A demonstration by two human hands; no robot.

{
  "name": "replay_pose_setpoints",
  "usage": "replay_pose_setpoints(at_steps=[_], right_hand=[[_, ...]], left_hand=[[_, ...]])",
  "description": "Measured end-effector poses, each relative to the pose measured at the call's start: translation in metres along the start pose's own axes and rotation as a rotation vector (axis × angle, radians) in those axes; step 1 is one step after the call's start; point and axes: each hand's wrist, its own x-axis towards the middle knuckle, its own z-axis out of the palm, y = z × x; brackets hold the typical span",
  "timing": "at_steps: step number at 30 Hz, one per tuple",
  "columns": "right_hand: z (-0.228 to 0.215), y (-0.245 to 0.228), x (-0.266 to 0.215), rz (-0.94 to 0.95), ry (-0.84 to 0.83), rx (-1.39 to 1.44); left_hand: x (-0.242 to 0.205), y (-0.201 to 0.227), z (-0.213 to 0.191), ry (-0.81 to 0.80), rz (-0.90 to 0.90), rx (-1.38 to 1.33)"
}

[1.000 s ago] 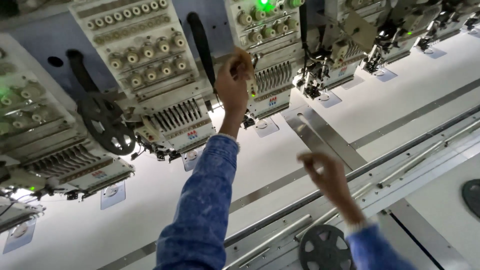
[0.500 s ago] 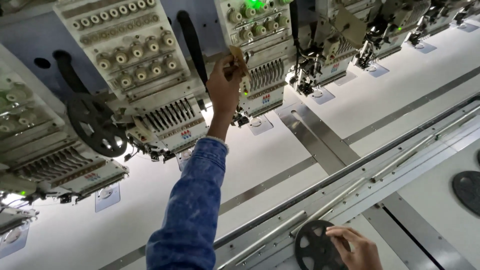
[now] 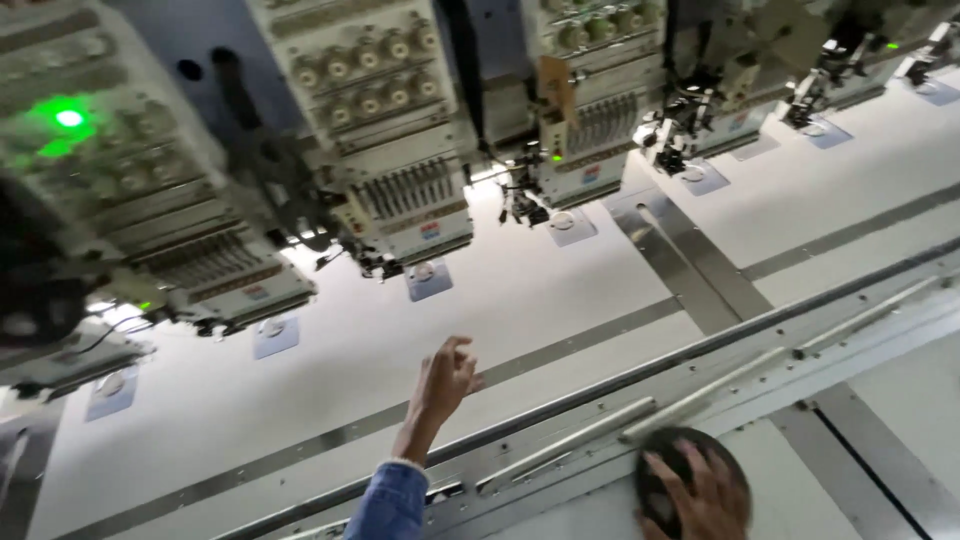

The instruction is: Threading multiple heads of an industrial embroidery machine and managing thread reels.

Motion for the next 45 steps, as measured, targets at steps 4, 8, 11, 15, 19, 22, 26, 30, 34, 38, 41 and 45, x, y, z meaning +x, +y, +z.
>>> replay_pose_setpoints(at_steps=[4, 8, 11, 15, 19, 22, 26, 30, 34, 38, 41, 45], right_hand=[[0.010, 0.039, -0.033, 0.113, -0.243, -0.184], [-0.057, 0.035, 0.012, 0.198, -0.881, -0.180], [-0.089, -0.045, 0.068, -0.048, -0.512, 0.137], [-0.059, -0.185, 0.157, -0.265, -0.069, 0.720], [0.003, -0.306, 0.261, -0.303, -0.239, 0.900], [0.069, -0.364, 0.312, -0.104, -0.510, 0.989], [0.127, -0.394, 0.353, 0.189, -0.651, 1.142], [0.176, -0.407, 0.373, 0.265, -0.706, 1.134], [0.164, -0.411, 0.379, 0.341, -0.741, 1.103], [0.192, -0.413, 0.378, 0.385, -0.745, 1.051], [0.197, -0.415, 0.381, 0.400, -0.723, 1.064], [0.168, -0.417, 0.380, 0.418, -0.739, 1.089]], left_hand=[[0.004, -0.089, -0.042, 0.224, -0.064, 0.223], [0.013, -0.093, -0.096, 0.385, -0.090, 0.251], [0.054, -0.108, -0.125, 0.517, -0.040, 0.219], [0.104, -0.119, -0.146, 0.522, -0.169, 0.050], [0.166, -0.167, -0.142, 0.544, -0.233, -0.004], [0.174, -0.163, -0.142, 0.555, -0.197, -0.122], [0.181, -0.160, -0.133, 0.644, -0.237, -0.333], [0.192, -0.158, -0.125, 0.621, -0.367, -0.385], [0.182, -0.158, -0.116, 0.660, -0.424, -0.454], [0.182, -0.160, -0.107, 0.692, -0.439, -0.524], [0.198, -0.178, -0.097, 0.755, -0.468, -0.542], [0.186, -0.170, -0.101, 0.831, -0.521, -0.568]])
